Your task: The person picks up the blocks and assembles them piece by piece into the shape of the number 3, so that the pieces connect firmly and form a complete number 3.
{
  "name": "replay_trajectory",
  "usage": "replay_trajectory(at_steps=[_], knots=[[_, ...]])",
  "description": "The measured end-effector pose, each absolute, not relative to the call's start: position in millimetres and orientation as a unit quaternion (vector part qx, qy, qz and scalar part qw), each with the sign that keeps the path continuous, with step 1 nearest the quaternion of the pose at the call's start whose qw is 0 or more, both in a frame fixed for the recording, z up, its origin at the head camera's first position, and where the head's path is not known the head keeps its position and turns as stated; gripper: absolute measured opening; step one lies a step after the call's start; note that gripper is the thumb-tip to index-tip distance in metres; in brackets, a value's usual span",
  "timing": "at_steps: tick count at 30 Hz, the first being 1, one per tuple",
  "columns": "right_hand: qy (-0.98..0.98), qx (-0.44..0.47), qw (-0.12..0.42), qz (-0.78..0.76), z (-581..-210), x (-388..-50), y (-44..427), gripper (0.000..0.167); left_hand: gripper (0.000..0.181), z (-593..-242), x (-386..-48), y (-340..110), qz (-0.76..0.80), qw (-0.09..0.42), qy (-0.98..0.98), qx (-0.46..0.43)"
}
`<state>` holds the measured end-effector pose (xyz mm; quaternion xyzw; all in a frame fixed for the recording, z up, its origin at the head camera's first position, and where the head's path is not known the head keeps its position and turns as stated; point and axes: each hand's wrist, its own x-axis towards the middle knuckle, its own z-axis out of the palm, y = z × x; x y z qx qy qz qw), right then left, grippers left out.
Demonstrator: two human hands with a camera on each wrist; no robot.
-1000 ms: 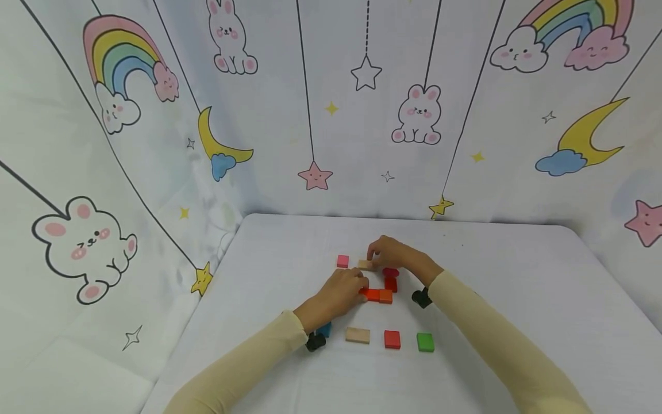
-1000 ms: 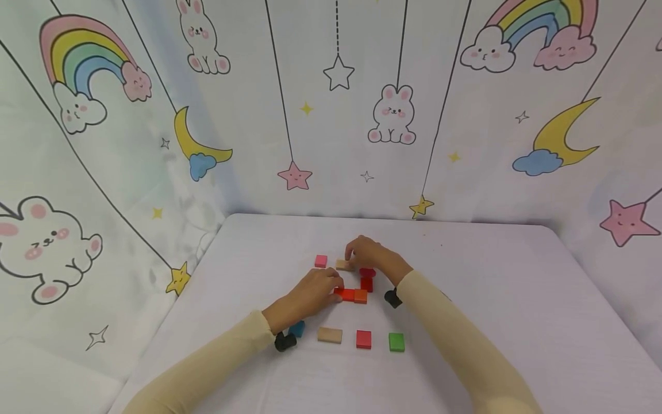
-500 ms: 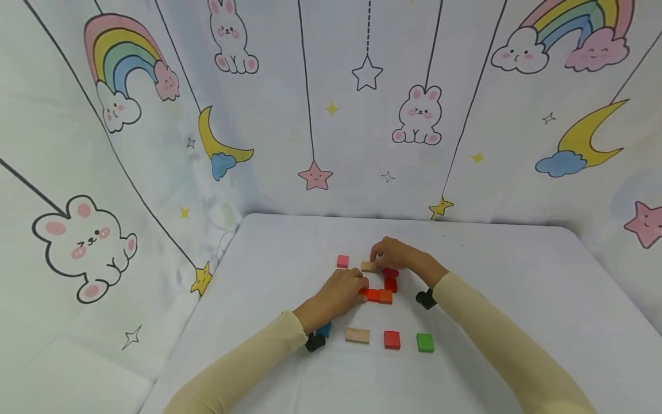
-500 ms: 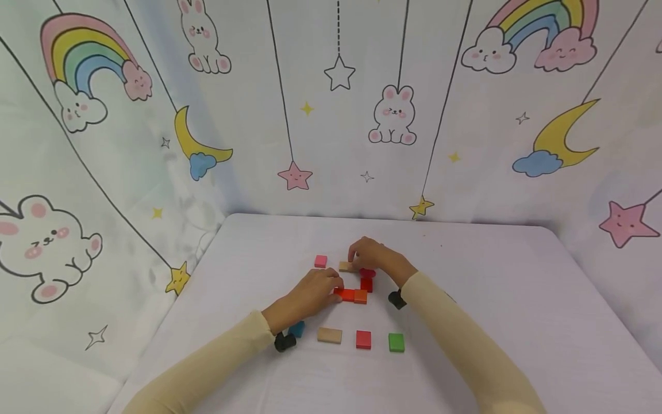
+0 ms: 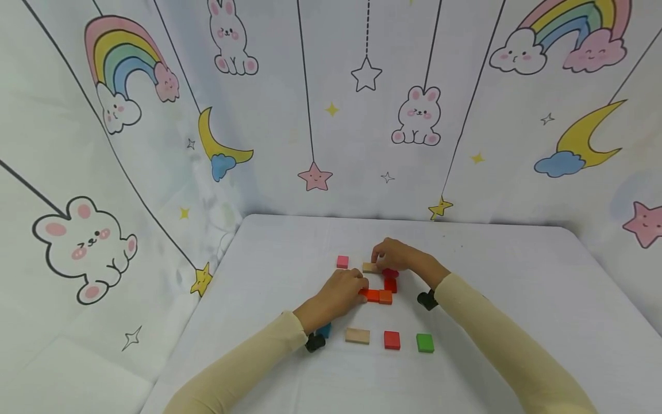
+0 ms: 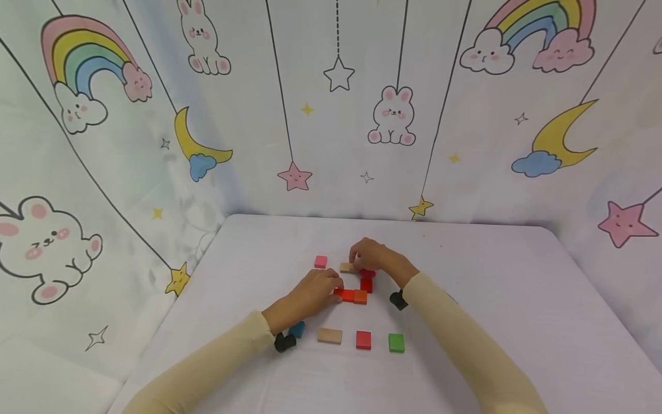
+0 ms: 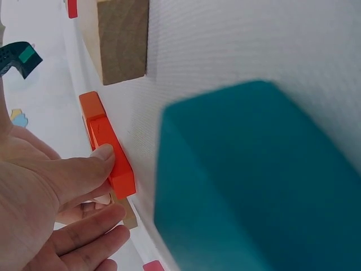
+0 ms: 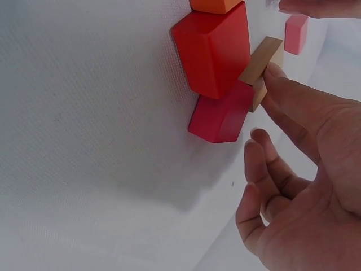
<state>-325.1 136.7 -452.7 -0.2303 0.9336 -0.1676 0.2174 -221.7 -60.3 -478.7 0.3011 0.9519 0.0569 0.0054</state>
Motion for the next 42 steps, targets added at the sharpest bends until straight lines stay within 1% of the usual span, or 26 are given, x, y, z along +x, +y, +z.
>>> replay_trajectory(at_steps=[9,19,22,28,32,35,42], knots=[[0.934,-0.228,0.221,-0.165,-453.0,-326.4,134.1,0.017,0.026,-481.3,-223.5,-63.6,0.058,0.008,0.952,0.300],[0.933,-0.224,0.214,-0.184,-454.5,-328.8,123.7,0.024,0.023,-479.7,-221.1,-63.3,0.053,-0.003,0.950,0.308],[0.936,-0.226,0.197,-0.184,-458.5,-327.9,117.4,0.028,0.023,-481.0,-219.9,-61.3,0.048,-0.008,0.949,0.313],[0.942,-0.255,0.143,-0.166,-470.2,-326.3,102.2,0.039,0.021,-485.4,-218.0,-58.4,0.044,-0.024,0.948,0.313],[0.944,-0.266,0.115,-0.156,-474.5,-326.2,93.3,0.039,0.019,-484.8,-216.9,-57.7,0.053,-0.030,0.947,0.316],[0.943,-0.277,0.104,-0.150,-473.8,-325.6,87.0,0.039,0.019,-483.4,-216.6,-57.8,0.060,-0.029,0.947,0.313],[0.943,-0.281,0.098,-0.146,-465.5,-319.1,76.0,0.037,0.018,-480.9,-216.0,-59.5,0.064,-0.027,0.950,0.304]])
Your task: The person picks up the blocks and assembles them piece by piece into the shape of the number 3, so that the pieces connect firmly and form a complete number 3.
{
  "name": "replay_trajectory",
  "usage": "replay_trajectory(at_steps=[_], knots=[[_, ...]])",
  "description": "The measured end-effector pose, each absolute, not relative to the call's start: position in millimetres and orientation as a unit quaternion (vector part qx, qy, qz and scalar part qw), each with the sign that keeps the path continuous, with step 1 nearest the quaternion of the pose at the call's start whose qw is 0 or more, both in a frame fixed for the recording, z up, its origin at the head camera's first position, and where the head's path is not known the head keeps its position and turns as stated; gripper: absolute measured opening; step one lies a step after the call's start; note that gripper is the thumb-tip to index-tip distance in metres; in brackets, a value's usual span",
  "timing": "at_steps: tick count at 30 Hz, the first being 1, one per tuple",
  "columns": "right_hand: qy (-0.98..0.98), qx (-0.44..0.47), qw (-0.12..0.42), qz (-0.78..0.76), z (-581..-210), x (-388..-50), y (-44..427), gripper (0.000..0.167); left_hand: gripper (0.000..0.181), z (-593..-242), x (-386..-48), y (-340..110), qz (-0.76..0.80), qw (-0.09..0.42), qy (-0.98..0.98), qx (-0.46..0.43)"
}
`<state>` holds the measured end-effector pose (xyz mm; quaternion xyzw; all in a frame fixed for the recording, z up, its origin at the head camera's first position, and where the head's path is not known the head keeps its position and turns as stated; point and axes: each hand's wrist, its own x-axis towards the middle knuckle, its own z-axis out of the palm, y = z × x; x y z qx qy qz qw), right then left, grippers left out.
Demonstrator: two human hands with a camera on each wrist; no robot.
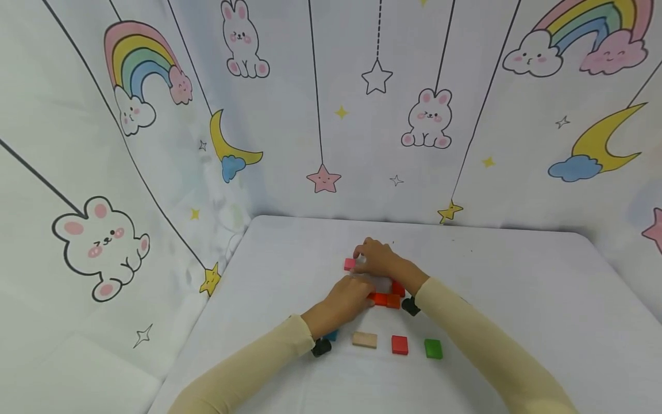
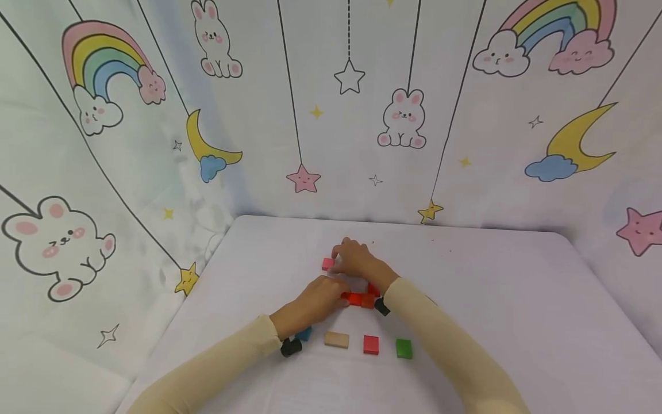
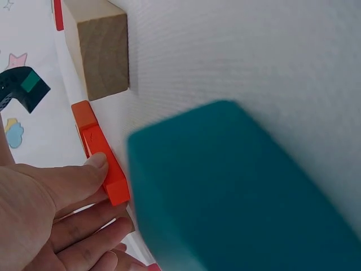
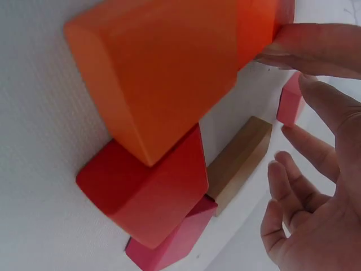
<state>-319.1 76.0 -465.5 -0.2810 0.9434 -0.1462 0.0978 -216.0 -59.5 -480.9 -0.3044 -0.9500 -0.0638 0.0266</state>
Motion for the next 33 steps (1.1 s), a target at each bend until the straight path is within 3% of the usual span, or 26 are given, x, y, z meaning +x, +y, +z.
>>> replay_trajectory(at_steps=[33], knots=[[0.957,-0.257,0.074,-0.115,-472.5,-312.9,87.4,0.037,0.017,-482.5,-215.9,-58.6,-0.050,0.045,-0.949,-0.308]])
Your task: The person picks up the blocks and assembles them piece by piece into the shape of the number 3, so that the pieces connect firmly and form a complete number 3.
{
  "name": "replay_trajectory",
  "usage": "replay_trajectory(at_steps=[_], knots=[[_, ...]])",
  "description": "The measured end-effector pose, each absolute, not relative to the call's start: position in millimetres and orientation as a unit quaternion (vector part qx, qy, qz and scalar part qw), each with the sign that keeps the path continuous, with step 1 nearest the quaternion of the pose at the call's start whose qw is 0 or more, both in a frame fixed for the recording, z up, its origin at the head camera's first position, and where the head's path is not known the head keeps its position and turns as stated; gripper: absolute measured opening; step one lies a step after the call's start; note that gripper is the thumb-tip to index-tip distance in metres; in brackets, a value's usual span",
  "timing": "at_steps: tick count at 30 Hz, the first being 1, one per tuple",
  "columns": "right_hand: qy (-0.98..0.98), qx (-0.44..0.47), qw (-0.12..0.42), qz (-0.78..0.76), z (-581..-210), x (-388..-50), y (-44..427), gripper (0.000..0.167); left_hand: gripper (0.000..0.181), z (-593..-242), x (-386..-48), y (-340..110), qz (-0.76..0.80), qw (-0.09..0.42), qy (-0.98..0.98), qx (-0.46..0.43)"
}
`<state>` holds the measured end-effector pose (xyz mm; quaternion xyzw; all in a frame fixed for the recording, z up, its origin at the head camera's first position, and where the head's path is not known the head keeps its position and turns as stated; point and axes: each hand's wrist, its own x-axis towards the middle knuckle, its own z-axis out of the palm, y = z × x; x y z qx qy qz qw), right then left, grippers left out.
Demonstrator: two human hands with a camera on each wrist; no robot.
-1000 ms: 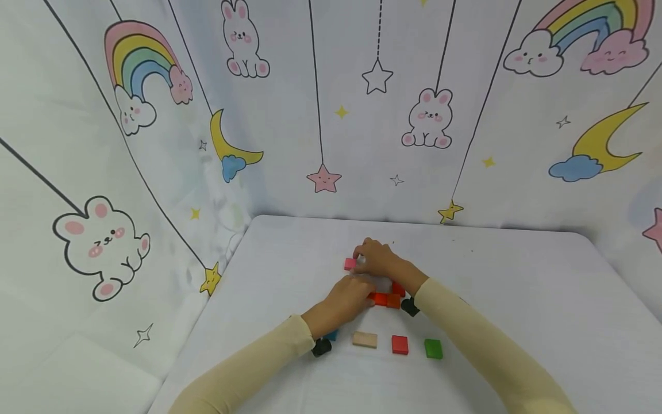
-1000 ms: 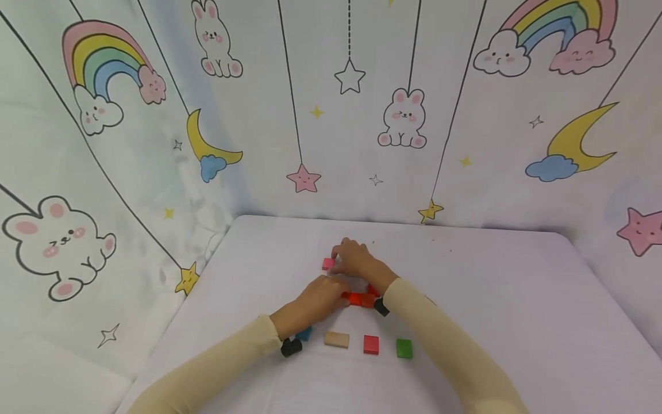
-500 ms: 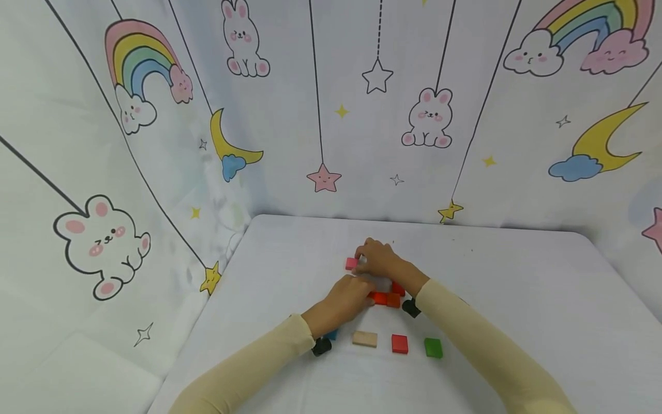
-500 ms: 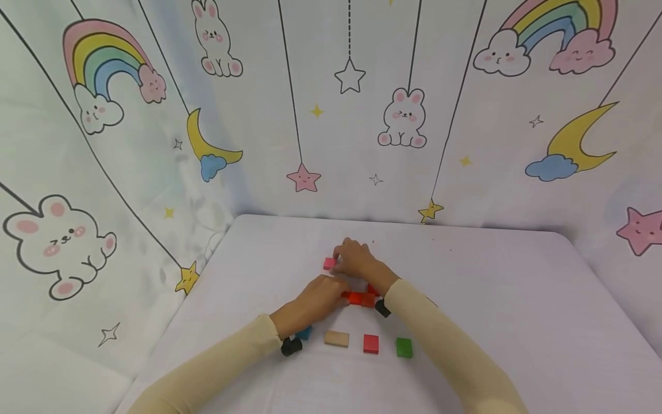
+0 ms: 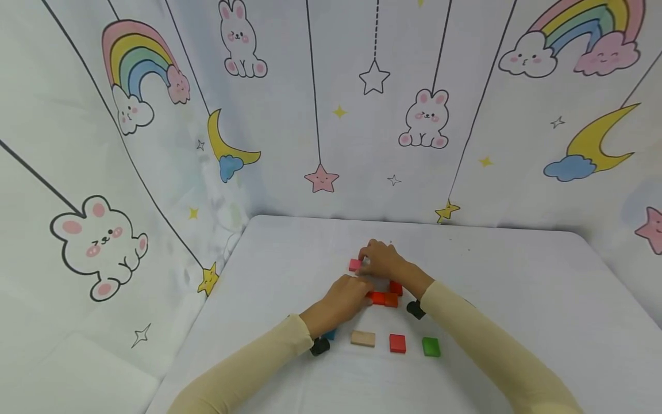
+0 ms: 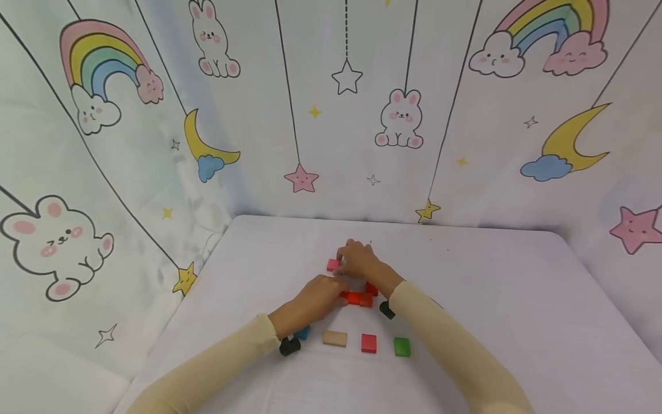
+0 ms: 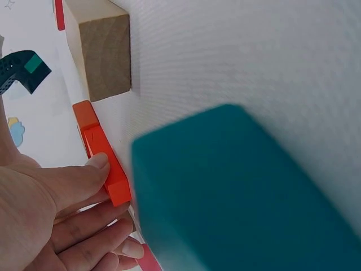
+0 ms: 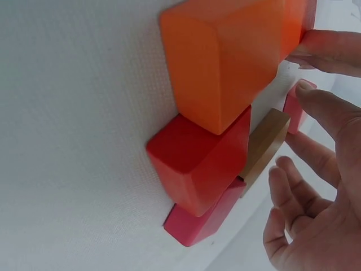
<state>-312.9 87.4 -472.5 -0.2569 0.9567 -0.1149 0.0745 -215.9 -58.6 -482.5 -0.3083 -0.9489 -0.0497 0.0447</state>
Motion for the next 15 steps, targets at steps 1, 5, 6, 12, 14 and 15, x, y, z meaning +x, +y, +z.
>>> replay_trajectory(at_steps=[1,5,6,12,14,15], knots=[[0.957,-0.257,0.073,-0.116,-472.3,-312.4,88.0,0.037,0.017,-482.4,-215.9,-58.6,-0.050,0.043,-0.949,-0.307],[0.956,-0.258,0.072,-0.116,-472.2,-311.2,90.4,0.033,0.019,-482.1,-215.7,-58.5,-0.052,0.042,-0.949,-0.307],[0.957,-0.258,0.072,-0.115,-472.5,-311.1,90.9,0.033,0.019,-482.3,-215.5,-58.5,-0.053,0.042,-0.949,-0.307],[0.957,-0.262,0.073,-0.102,-472.4,-310.3,93.0,0.032,0.020,-482.1,-214.5,-58.7,-0.045,0.049,-0.949,-0.309],[0.957,-0.264,0.071,-0.094,-471.3,-309.1,93.8,0.031,0.020,-482.4,-214.7,-58.7,-0.044,0.050,-0.948,-0.310],[0.958,-0.264,0.072,-0.090,-470.7,-308.4,94.2,0.031,0.020,-482.6,-214.9,-58.7,-0.043,0.051,-0.948,-0.311]])
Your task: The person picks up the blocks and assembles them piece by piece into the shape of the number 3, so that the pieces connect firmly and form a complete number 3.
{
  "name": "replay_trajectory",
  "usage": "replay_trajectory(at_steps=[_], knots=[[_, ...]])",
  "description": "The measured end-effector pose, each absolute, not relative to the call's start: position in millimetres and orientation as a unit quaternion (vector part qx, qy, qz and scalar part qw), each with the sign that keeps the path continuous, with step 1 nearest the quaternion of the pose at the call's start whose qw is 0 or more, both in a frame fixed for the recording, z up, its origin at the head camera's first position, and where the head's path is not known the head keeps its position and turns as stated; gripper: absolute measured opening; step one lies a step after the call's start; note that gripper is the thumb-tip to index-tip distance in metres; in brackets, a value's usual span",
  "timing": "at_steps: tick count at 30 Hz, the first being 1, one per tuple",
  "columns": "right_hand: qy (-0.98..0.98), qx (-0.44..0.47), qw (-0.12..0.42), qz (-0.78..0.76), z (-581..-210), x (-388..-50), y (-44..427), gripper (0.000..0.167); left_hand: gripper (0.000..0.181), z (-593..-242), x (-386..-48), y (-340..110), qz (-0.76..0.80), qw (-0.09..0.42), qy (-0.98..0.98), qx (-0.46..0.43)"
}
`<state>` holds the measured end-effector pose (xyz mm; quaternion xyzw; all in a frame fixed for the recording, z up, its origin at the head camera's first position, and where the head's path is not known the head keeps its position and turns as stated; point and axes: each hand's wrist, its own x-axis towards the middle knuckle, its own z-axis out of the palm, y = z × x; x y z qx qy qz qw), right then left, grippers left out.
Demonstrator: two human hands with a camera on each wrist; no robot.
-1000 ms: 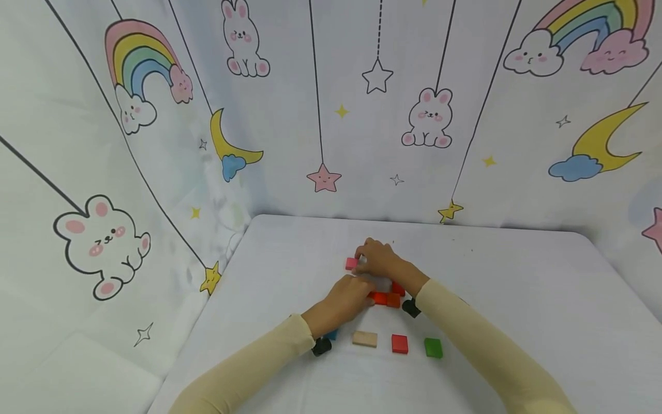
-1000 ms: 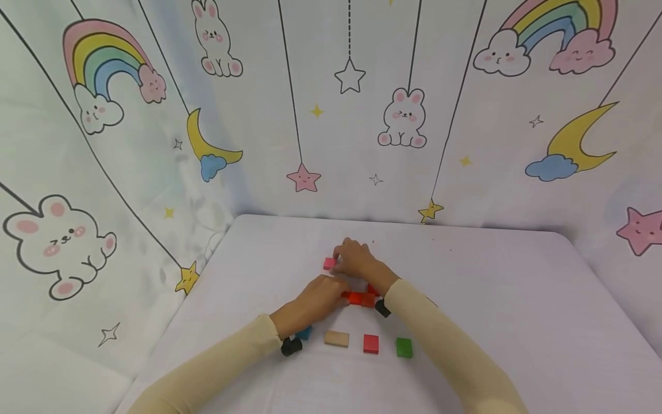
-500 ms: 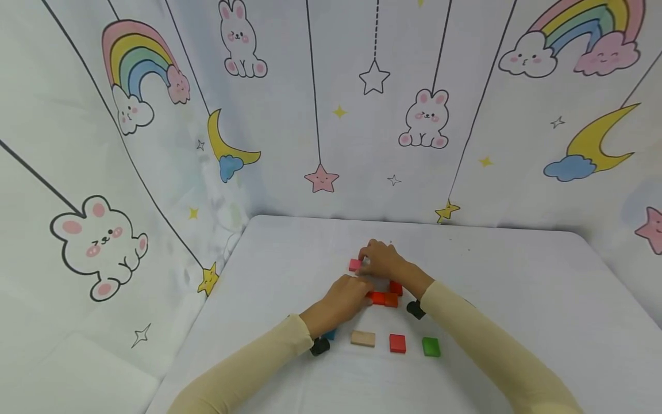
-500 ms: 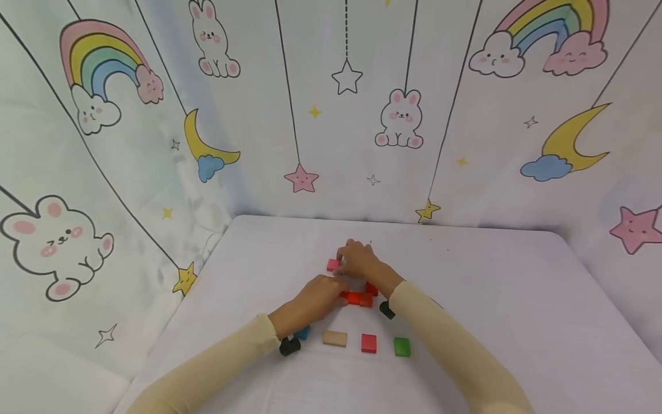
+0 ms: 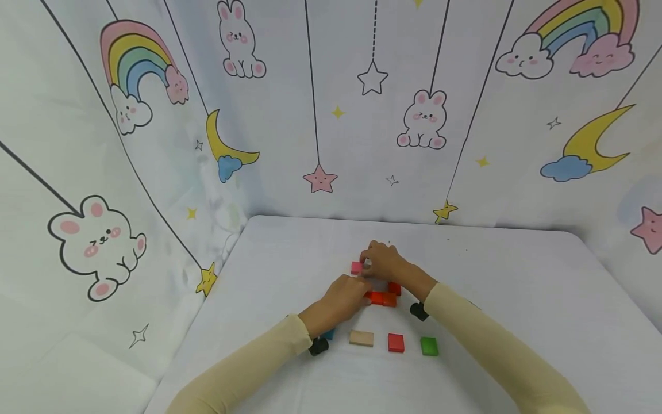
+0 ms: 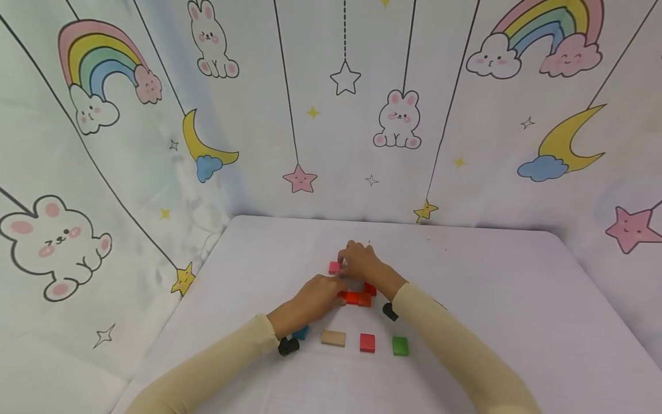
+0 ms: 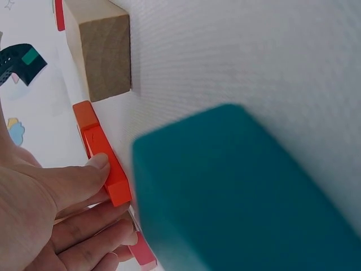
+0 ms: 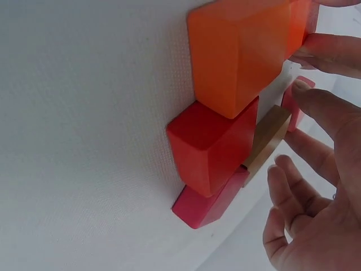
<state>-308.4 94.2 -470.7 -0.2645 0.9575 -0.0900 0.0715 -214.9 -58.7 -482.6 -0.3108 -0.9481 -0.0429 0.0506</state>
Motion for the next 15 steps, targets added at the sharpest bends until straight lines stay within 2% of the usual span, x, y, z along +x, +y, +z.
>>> replay_trajectory(at_steps=[15], knots=[[0.953,-0.282,0.065,-0.085,-467.2,-304.5,100.3,0.024,0.021,-485.2,-215.8,-58.9,-0.042,0.050,-0.947,-0.313]])
